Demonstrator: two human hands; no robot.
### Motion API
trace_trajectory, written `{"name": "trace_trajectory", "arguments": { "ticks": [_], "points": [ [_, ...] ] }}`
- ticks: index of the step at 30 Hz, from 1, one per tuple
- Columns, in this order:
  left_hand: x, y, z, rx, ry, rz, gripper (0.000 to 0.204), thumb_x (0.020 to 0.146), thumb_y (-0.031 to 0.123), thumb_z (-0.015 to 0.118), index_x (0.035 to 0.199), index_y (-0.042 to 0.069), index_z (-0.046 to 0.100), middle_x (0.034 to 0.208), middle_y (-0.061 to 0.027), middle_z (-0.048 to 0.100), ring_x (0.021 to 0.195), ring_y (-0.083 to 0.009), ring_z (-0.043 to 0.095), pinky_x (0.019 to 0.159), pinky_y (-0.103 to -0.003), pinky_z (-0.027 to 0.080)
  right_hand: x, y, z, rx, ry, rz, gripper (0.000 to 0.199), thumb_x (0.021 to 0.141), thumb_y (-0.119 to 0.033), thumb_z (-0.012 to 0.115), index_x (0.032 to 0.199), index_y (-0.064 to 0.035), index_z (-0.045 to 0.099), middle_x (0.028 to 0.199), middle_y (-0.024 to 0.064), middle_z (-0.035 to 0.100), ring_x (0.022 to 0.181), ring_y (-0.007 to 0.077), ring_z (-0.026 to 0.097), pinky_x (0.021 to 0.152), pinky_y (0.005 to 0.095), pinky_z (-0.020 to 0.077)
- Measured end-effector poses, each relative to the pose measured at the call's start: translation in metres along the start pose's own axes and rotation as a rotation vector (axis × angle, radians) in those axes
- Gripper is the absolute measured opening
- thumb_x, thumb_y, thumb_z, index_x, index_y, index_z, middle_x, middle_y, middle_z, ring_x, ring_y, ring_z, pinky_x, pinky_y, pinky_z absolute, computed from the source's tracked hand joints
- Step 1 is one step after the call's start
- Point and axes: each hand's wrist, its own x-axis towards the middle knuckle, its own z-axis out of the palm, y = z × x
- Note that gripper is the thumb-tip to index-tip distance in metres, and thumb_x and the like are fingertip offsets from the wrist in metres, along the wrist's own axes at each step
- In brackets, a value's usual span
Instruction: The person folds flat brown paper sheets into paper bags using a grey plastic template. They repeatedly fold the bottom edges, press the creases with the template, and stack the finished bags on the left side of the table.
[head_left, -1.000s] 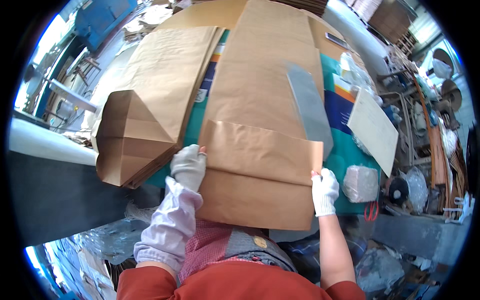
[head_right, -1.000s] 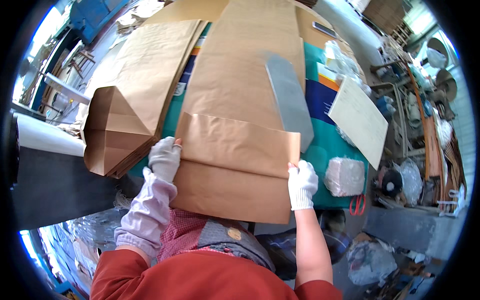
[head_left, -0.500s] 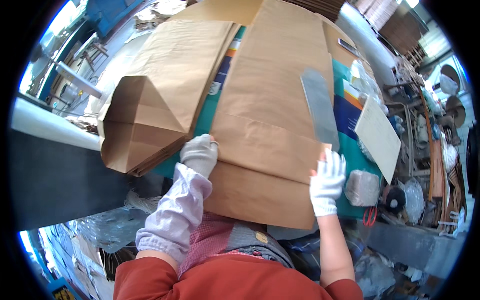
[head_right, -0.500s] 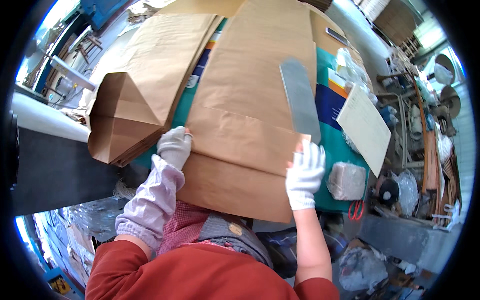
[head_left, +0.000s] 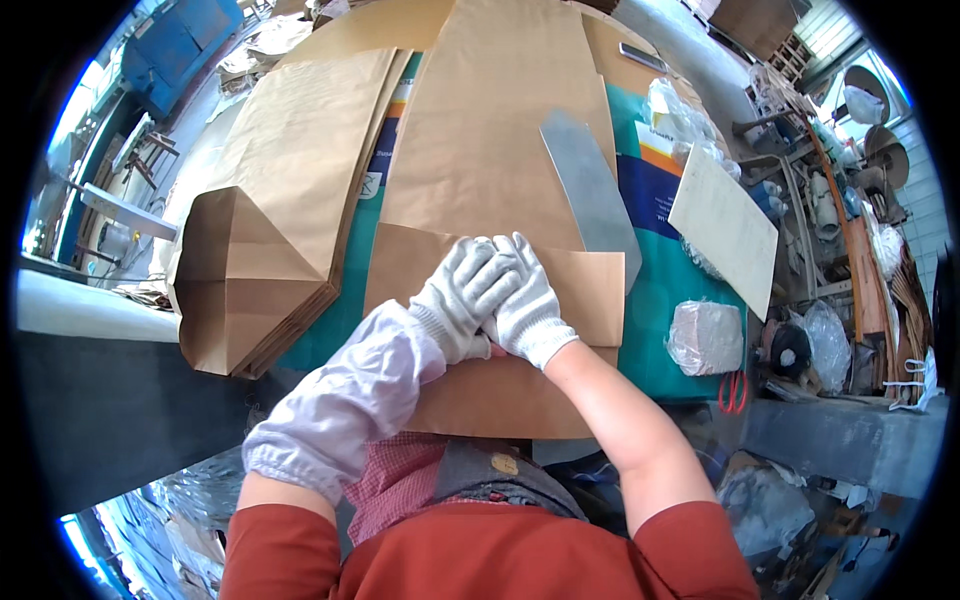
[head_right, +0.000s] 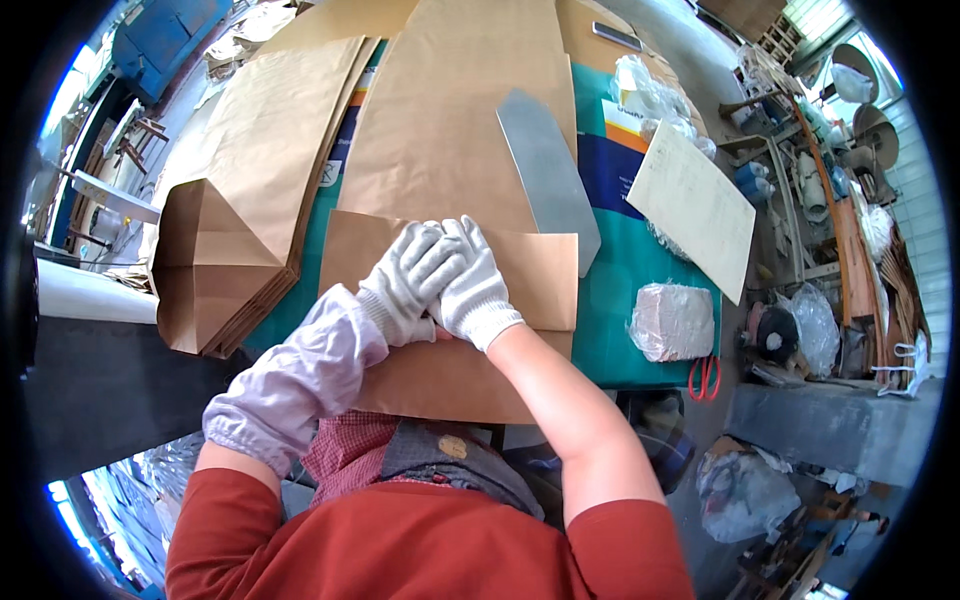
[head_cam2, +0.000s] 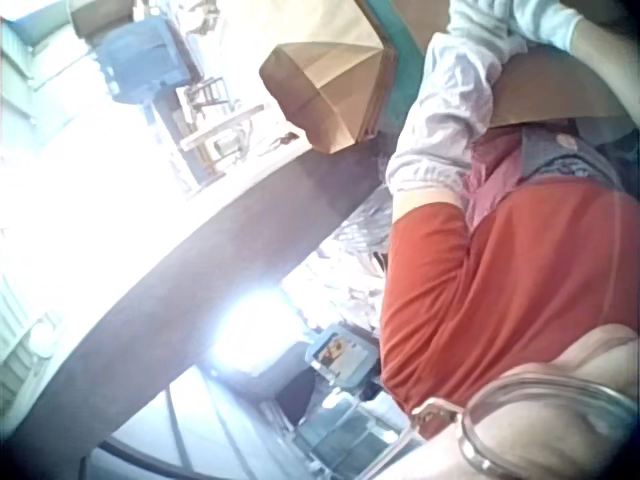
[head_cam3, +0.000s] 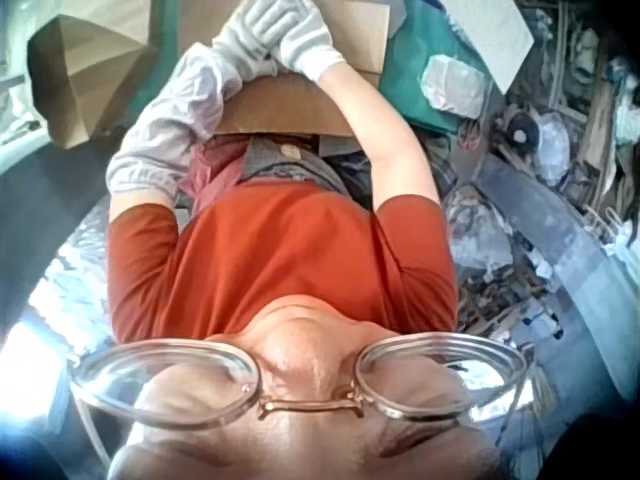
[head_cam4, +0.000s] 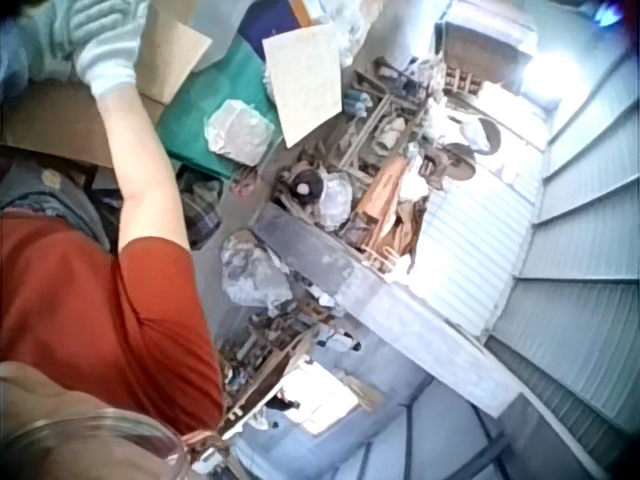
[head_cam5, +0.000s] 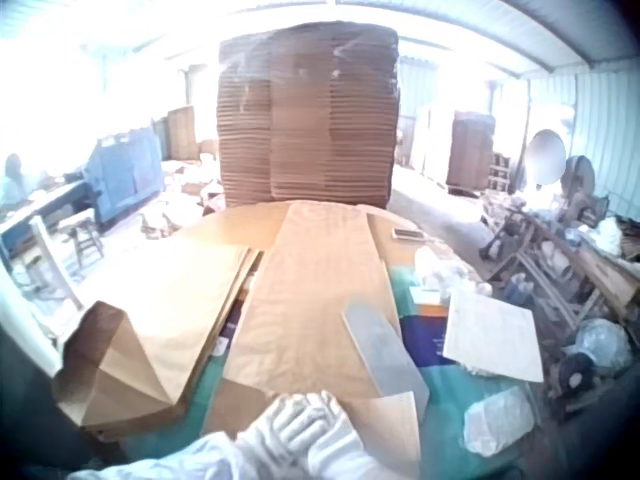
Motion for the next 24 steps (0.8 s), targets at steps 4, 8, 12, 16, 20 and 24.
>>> {"name": "trace_trajectory", "arguments": {
  "ticks": [4, 8, 12, 16, 20, 24],
  "points": [
    [-0.052, -0.014, -0.023, 0.159, -0.191, -0.416, 0.101, 0.062, 0.045, 0.090, 0.147, 0.006, 0.050, 0.159, -0.0185, 0.040, 0.150, -0.0415, 0.032, 0.125, -0.053, 0.025, -0.071, 0.059, 0.001, -0.069, 0.125, -0.013, 0.073, 0.077, -0.045, 0.078, 0.133, -0.0010, 0.063, 0.151, 0.0214, 0.051, 0.143, 0.0431, 0.043, 0.124, 0.0596, 0.0240],
    [-0.084, -0.025, -0.015, 0.222, -0.086, -0.455, 0.106, 0.066, 0.045, 0.089, 0.150, 0.001, 0.042, 0.160, -0.0207, 0.039, 0.151, -0.0416, 0.030, 0.126, -0.053, 0.022, -0.121, 0.106, 0.012, -0.026, 0.242, 0.058, 0.083, 0.083, -0.048, 0.075, 0.146, 0.0002, 0.051, 0.160, 0.0230, 0.037, 0.150, 0.0453, 0.030, 0.125, 0.0603, 0.0210],
    [-0.026, -0.006, -0.032, 0.306, -0.264, -0.542, 0.103, 0.067, 0.043, 0.088, 0.147, -0.002, 0.042, 0.155, -0.0207, 0.043, 0.147, -0.0438, 0.035, 0.126, -0.053, 0.024, -0.120, 0.109, 0.014, -0.013, 0.275, 0.084, 0.075, 0.082, -0.041, 0.078, 0.141, 0.0000, 0.056, 0.156, 0.0214, 0.043, 0.147, 0.0435, 0.035, 0.125, 0.0595, 0.0218],
    [0.037, -0.018, -0.053, 0.040, -0.120, -0.544, 0.076, 0.073, 0.035, 0.085, 0.134, -0.001, 0.055, 0.137, -0.0208, 0.060, 0.131, -0.0366, 0.054, 0.108, -0.047, 0.045, -0.121, 0.100, 0.001, -0.003, 0.361, 0.090, 0.064, 0.076, -0.030, 0.082, 0.129, -0.0010, 0.063, 0.149, 0.0193, 0.051, 0.141, 0.0414, 0.043, 0.124, 0.0592, 0.0265],
    [0.055, 0.005, -0.107, -0.036, -0.326, -0.666, 0.063, 0.074, 0.027, 0.082, 0.127, 0.000, 0.061, 0.131, -0.0201, 0.064, 0.125, -0.0349, 0.059, 0.101, -0.046, 0.051, -0.144, 0.071, -0.026, 0.012, 0.399, 0.062, 0.051, 0.072, -0.023, 0.081, 0.117, -0.0019, 0.068, 0.143, 0.0189, 0.055, 0.138, 0.0411, 0.046, 0.120, 0.0628, 0.0312],
    [0.006, 0.034, -0.114, 0.077, -0.052, -0.272, 0.061, 0.074, 0.024, 0.081, 0.125, -0.002, 0.061, 0.130, -0.0199, 0.064, 0.124, -0.0376, 0.059, 0.101, -0.047, 0.051, -0.138, 0.023, -0.060, 0.072, 0.439, -0.040, 0.067, 0.068, -0.026, 0.082, 0.126, 0.0021, 0.064, 0.144, 0.0211, 0.053, 0.138, 0.0416, 0.046, 0.121, 0.0635, 0.0292]
  ]
}}
